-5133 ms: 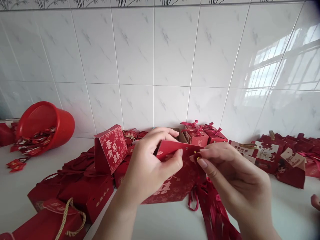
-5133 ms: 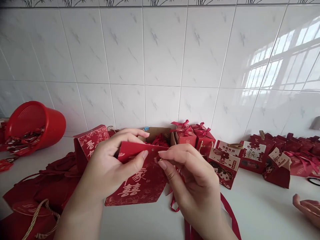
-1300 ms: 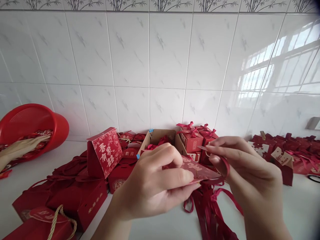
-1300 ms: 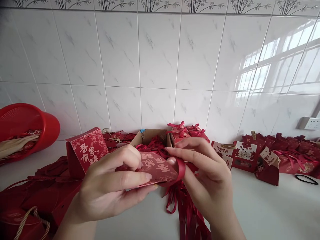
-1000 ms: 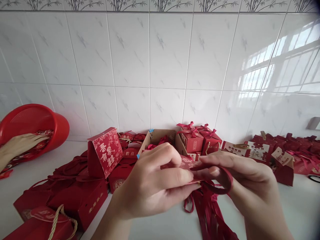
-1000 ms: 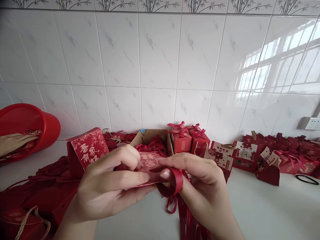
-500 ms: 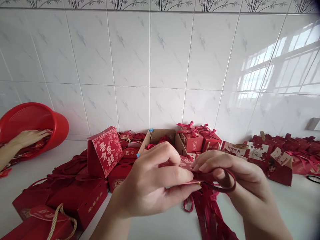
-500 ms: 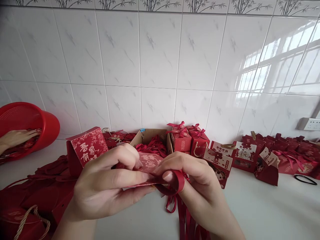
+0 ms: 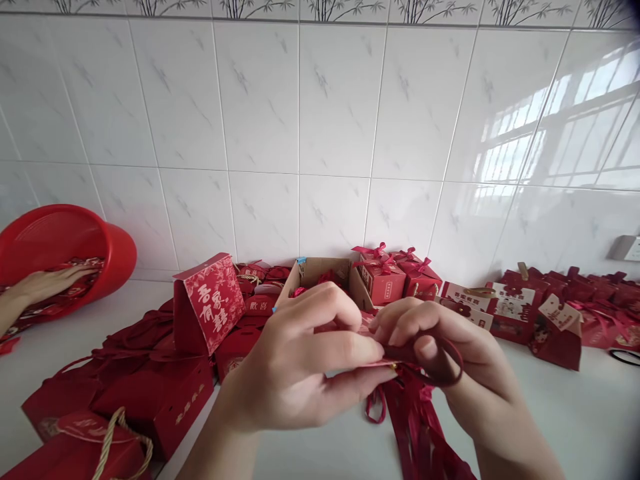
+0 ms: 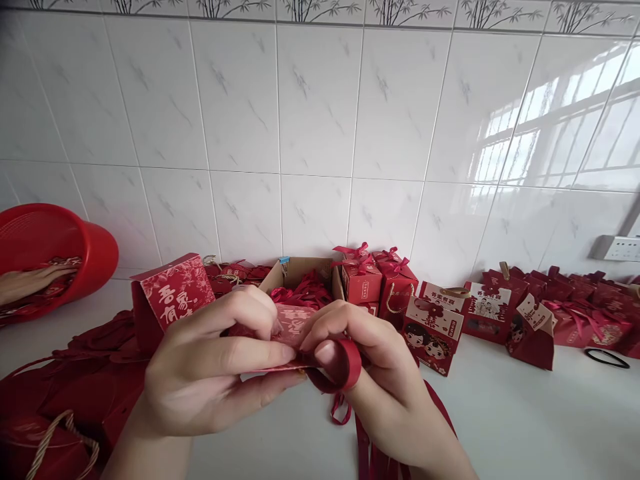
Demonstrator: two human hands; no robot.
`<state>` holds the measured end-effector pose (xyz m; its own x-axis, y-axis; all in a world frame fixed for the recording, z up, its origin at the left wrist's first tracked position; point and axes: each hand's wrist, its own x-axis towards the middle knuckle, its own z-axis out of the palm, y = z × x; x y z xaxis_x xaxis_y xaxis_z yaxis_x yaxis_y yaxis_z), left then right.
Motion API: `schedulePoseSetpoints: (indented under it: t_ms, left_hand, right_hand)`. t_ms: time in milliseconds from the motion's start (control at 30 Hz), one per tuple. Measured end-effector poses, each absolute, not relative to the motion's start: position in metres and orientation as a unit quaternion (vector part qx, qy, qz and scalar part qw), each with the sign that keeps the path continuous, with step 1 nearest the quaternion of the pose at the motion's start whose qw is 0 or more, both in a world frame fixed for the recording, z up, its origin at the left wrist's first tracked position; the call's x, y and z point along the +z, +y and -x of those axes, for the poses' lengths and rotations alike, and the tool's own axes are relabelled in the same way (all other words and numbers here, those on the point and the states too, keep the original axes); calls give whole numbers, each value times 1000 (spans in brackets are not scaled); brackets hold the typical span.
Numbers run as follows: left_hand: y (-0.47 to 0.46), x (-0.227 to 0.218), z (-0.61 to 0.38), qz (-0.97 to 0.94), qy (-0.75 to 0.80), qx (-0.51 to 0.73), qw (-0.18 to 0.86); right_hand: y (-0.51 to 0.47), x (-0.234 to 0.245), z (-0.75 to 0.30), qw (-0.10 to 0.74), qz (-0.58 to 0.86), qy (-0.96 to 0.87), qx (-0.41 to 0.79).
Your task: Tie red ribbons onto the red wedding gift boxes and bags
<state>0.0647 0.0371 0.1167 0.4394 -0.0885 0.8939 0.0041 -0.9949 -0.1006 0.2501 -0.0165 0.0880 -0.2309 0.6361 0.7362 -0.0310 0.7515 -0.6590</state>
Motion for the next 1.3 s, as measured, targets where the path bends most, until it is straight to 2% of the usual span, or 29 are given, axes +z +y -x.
schedulePoseSetpoints:
  t_ms: [267, 600, 733, 1100, 1300]
  left_hand:
    - [39, 118, -63, 842, 19, -538, 29]
    - [39, 121, -65, 842, 22, -539, 16]
    - [39, 122, -64, 842, 4, -539, 29]
    - [40, 122, -66, 857, -48, -512, -33]
    - [45, 122, -63, 857, -15, -512, 49]
  right_hand:
    - [-15, 89, -252, 590, 223, -732, 258]
    - [-10, 96, -249, 609, 164, -747, 210]
    - [-10, 96, -251, 602, 180, -754, 192]
    - [-4, 93, -255, 616, 238, -736, 149]
    - [-11, 95, -262, 552, 262, -771, 182]
